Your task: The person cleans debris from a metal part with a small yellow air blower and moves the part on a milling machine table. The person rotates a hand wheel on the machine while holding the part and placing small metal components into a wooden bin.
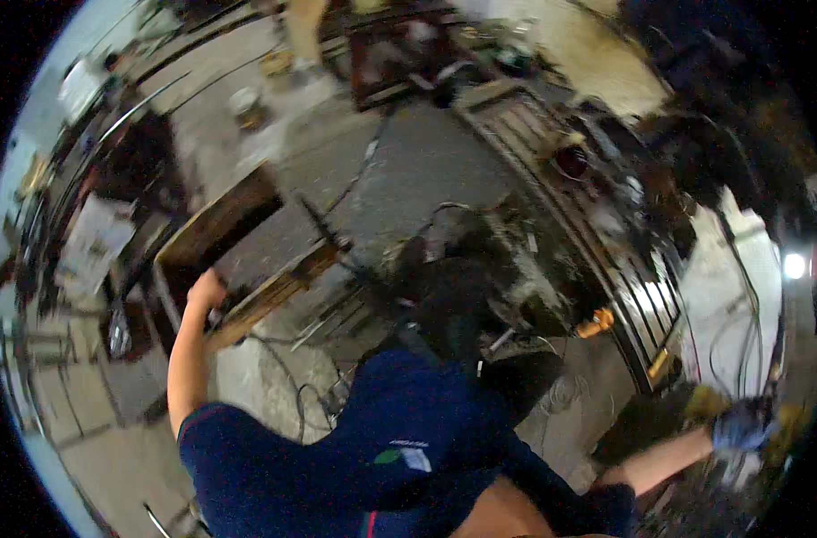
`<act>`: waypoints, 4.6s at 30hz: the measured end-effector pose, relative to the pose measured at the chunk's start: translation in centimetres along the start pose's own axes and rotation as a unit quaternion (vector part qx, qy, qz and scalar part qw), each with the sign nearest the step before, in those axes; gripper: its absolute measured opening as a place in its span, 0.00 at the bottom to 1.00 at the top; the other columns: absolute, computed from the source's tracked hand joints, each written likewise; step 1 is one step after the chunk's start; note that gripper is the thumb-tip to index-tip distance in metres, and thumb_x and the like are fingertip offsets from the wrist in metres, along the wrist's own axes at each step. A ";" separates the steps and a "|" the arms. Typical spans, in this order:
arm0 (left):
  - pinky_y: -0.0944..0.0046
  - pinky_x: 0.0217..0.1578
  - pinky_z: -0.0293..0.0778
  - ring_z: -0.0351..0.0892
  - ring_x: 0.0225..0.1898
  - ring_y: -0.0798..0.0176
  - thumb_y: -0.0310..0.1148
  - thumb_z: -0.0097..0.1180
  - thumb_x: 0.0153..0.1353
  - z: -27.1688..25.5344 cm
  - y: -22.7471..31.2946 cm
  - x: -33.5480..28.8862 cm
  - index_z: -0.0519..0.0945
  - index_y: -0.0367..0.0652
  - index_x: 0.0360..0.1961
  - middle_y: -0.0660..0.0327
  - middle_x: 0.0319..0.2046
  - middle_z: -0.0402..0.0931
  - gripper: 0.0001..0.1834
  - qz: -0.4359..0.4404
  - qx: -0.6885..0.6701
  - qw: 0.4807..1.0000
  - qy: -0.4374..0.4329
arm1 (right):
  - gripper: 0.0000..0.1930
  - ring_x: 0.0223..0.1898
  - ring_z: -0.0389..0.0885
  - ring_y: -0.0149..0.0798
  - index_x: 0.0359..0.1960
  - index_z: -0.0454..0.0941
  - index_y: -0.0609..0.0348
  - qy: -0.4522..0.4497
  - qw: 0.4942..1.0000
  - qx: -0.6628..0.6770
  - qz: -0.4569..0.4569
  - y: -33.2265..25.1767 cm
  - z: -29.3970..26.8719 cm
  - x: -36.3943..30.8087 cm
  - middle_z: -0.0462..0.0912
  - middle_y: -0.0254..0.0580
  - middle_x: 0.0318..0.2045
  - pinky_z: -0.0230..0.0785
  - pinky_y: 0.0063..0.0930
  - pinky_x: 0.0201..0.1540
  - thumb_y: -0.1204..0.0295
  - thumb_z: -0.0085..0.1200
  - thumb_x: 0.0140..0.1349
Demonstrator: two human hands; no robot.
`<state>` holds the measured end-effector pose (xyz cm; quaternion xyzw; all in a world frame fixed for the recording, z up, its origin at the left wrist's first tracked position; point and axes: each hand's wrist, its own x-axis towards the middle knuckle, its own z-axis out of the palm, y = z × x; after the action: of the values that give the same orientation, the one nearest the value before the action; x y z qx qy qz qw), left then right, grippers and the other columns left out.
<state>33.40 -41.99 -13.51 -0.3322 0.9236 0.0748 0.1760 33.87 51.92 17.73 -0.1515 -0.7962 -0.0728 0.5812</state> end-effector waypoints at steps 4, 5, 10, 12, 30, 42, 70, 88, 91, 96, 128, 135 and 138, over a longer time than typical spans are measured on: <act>0.51 0.30 0.74 0.77 0.34 0.44 0.30 0.60 0.42 2.1 -0.6 1.6 0.72 0.34 0.43 0.43 0.36 0.76 0.24 0.070 -0.087 0.972 -0.206 | 0.13 0.38 0.74 0.41 0.37 0.75 0.66 0.148 0.863 0.466 0.127 -4.1 -0.3 1.1 0.78 0.49 0.36 0.64 0.35 0.45 0.71 0.39 0.58; 0.51 0.29 0.73 0.77 0.33 0.44 0.30 0.60 0.42 2.2 -0.9 1.2 0.71 0.35 0.43 0.43 0.35 0.76 0.24 0.073 -0.077 0.968 -0.227 | 0.12 0.38 0.75 0.41 0.36 0.75 0.66 0.147 0.870 0.457 0.111 -4.6 -0.3 1.5 0.78 0.49 0.35 0.65 0.34 0.45 0.73 0.41 0.56; 0.52 0.27 0.71 0.74 0.30 0.46 0.29 0.59 0.43 1.6 -0.2 0.7 0.70 0.36 0.39 0.46 0.32 0.73 0.20 0.074 -0.046 0.962 -0.260 | 0.10 0.35 0.77 0.40 0.34 0.76 0.66 0.097 0.983 0.057 -0.145 -6.6 -3.5 5.6 0.79 0.46 0.32 0.68 0.29 0.42 0.85 0.43 0.53; 0.52 0.26 0.70 0.73 0.29 0.47 0.29 0.58 0.43 1.1 0.2 0.6 0.70 0.36 0.38 0.46 0.31 0.73 0.19 0.073 -0.046 0.961 -0.262 | 0.09 0.37 0.77 0.38 0.34 0.76 0.67 0.080 0.894 0.441 -0.025 -8.0 -2.9 6.7 0.79 0.45 0.34 0.68 0.26 0.42 0.82 0.42 0.55; 0.55 0.20 0.63 0.63 0.20 0.54 0.27 0.55 0.45 1.9 2.4 -3.3 0.66 0.39 0.25 0.54 0.20 0.65 0.10 0.102 -0.099 0.949 -0.281 | 0.14 0.33 0.75 0.32 0.40 0.76 0.64 -0.018 0.863 0.420 0.280 -7.1 -1.5 -10.1 0.79 0.38 0.34 0.68 0.25 0.39 0.68 0.52 0.55; 0.57 0.15 0.57 0.56 0.13 0.59 0.26 0.52 0.46 2.6 3.9 -1.6 0.64 0.41 0.17 0.59 0.13 0.60 0.09 0.154 -0.071 0.962 -0.216 | 0.17 0.37 0.75 0.30 0.41 0.77 0.64 -0.437 0.642 0.351 0.522 -12.0 6.9 -28.1 0.80 0.36 0.35 0.67 0.24 0.43 0.67 0.60 0.51; 0.53 0.40 0.69 0.70 0.37 0.58 0.34 0.50 0.57 -7.9 38.3 -5.6 0.71 0.42 0.43 0.58 0.39 0.72 0.14 0.249 -0.780 0.441 -0.367 | 0.31 0.33 0.78 0.53 0.27 0.77 0.64 -0.623 0.780 0.035 0.054 -19.4 9.8 -14.0 0.79 0.57 0.28 0.70 0.42 0.37 0.42 0.49 0.48; 0.59 0.30 0.75 0.72 0.18 0.63 0.30 0.46 0.58 -2.7 47.0 -11.7 0.70 0.40 0.38 0.60 0.23 0.72 0.08 0.271 -0.634 0.543 -0.480 | 0.29 0.24 0.77 0.53 0.24 0.78 0.60 -0.717 0.632 0.284 -0.073 -27.7 2.9 -15.5 0.77 0.53 0.20 0.69 0.41 0.31 0.42 0.48 0.49; 0.62 0.28 0.74 0.75 0.25 0.62 0.33 0.49 0.57 -1.9 47.6 -12.3 0.72 0.42 0.39 0.61 0.28 0.74 0.10 0.282 -0.632 0.533 -0.487 | 0.32 0.26 0.77 0.54 0.20 0.78 0.62 -0.742 0.635 0.195 -0.091 -27.6 3.6 -17.1 0.77 0.56 0.20 0.69 0.42 0.33 0.39 0.44 0.49; 0.57 0.31 0.76 0.71 0.20 0.66 0.29 0.47 0.58 -2.0 47.6 -12.4 0.70 0.40 0.38 0.62 0.25 0.71 0.07 0.270 -0.614 0.564 -0.482 | 0.33 0.27 0.77 0.55 0.21 0.78 0.63 -0.754 0.618 0.209 -0.076 -27.1 3.0 -16.6 0.76 0.58 0.21 0.68 0.42 0.33 0.39 0.45 0.48; 0.60 0.27 0.81 0.76 0.30 0.61 0.22 0.52 0.55 -2.2 53.8 -15.6 0.64 0.41 0.28 0.59 0.29 0.71 0.09 0.476 -0.469 0.610 -0.425 | 0.19 0.27 0.79 0.30 0.30 0.81 0.61 -0.558 0.711 0.366 0.219 -13.3 13.4 -20.3 0.83 0.43 0.26 0.70 0.27 0.32 0.58 0.64 0.44; 0.52 0.31 0.69 0.74 0.30 0.48 0.33 0.57 0.49 -5.2 58.5 -19.7 0.70 0.40 0.31 0.52 0.26 0.75 0.12 0.716 -0.124 0.687 -0.010 | 0.21 0.29 0.80 0.40 0.34 0.80 0.59 -0.611 0.751 0.101 0.230 -15.2 11.2 -22.2 0.81 0.48 0.27 0.69 0.28 0.34 0.54 0.62 0.46; 0.50 0.35 0.69 0.74 0.36 0.46 0.32 0.57 0.49 -5.7 62.2 -20.7 0.71 0.41 0.32 0.53 0.31 0.76 0.10 0.747 -0.135 0.650 0.020 | 0.21 0.32 0.81 0.38 0.35 0.80 0.62 -0.548 0.757 0.197 0.295 -13.4 9.5 -23.3 0.82 0.49 0.29 0.70 0.27 0.36 0.56 0.60 0.48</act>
<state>6.89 16.49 0.86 0.4488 0.8423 0.2984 -0.0050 27.38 38.39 -6.49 -0.2755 -0.8912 0.3562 0.0547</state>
